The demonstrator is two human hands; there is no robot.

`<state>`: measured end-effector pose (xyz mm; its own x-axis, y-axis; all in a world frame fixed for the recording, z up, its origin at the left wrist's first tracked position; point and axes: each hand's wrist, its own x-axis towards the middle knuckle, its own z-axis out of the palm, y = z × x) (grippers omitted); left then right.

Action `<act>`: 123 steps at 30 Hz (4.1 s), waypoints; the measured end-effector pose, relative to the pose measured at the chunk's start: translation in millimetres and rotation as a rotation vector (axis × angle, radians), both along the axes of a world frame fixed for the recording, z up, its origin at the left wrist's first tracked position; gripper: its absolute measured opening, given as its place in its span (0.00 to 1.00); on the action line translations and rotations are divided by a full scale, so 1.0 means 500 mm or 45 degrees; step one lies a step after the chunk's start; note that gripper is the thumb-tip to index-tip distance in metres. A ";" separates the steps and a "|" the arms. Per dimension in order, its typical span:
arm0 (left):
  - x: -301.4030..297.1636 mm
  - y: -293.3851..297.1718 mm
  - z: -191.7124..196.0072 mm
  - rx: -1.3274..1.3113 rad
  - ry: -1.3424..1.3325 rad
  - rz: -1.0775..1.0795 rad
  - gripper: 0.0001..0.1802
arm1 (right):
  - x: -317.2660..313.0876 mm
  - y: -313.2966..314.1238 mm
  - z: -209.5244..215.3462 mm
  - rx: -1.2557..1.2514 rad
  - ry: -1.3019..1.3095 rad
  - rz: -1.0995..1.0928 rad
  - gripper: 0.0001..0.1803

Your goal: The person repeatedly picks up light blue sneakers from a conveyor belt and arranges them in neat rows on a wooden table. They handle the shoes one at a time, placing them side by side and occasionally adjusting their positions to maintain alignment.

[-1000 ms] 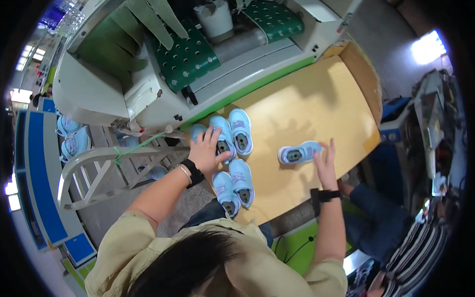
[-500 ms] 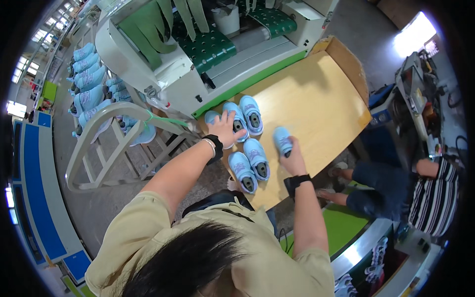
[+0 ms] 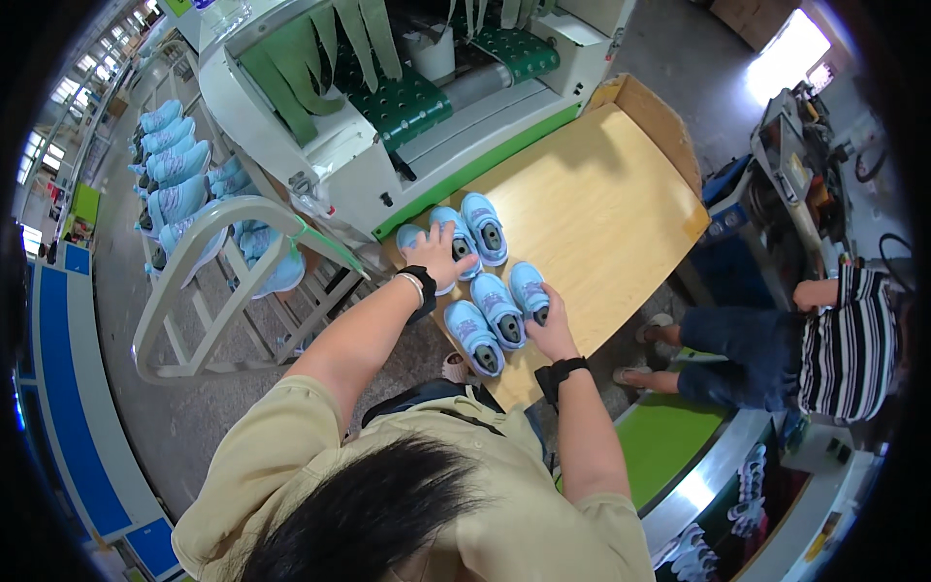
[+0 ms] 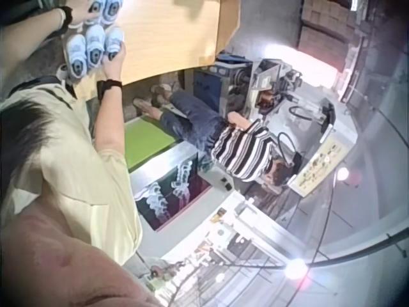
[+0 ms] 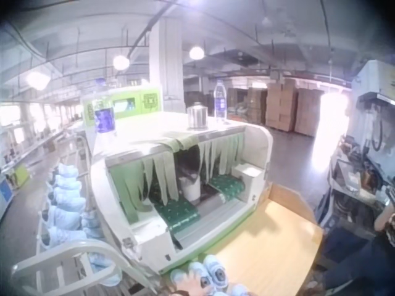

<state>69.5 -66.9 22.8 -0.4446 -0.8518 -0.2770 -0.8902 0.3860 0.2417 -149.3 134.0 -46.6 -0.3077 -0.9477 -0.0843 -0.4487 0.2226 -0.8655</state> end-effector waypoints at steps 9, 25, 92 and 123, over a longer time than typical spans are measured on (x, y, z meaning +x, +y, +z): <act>-0.044 0.058 0.031 -0.592 0.340 -0.442 0.31 | -0.020 0.009 -0.010 0.020 -0.072 0.021 0.46; -0.182 0.024 -0.108 0.320 0.469 -0.871 0.08 | -0.019 0.009 0.006 0.014 -0.096 0.039 0.47; -0.115 0.023 -0.054 -0.090 0.234 -1.187 0.04 | 0.062 0.037 0.094 0.157 0.403 0.126 0.39; 0.116 0.104 0.089 1.199 0.564 0.012 0.21 | 0.058 0.037 0.088 0.084 0.389 0.111 0.37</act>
<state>127.3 -15.1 67.3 -0.6629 -0.3793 -0.6455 -0.6504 -0.1353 0.7474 -120.0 152.7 -2.7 -0.2460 -0.9672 -0.0627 -0.7053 0.2230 -0.6729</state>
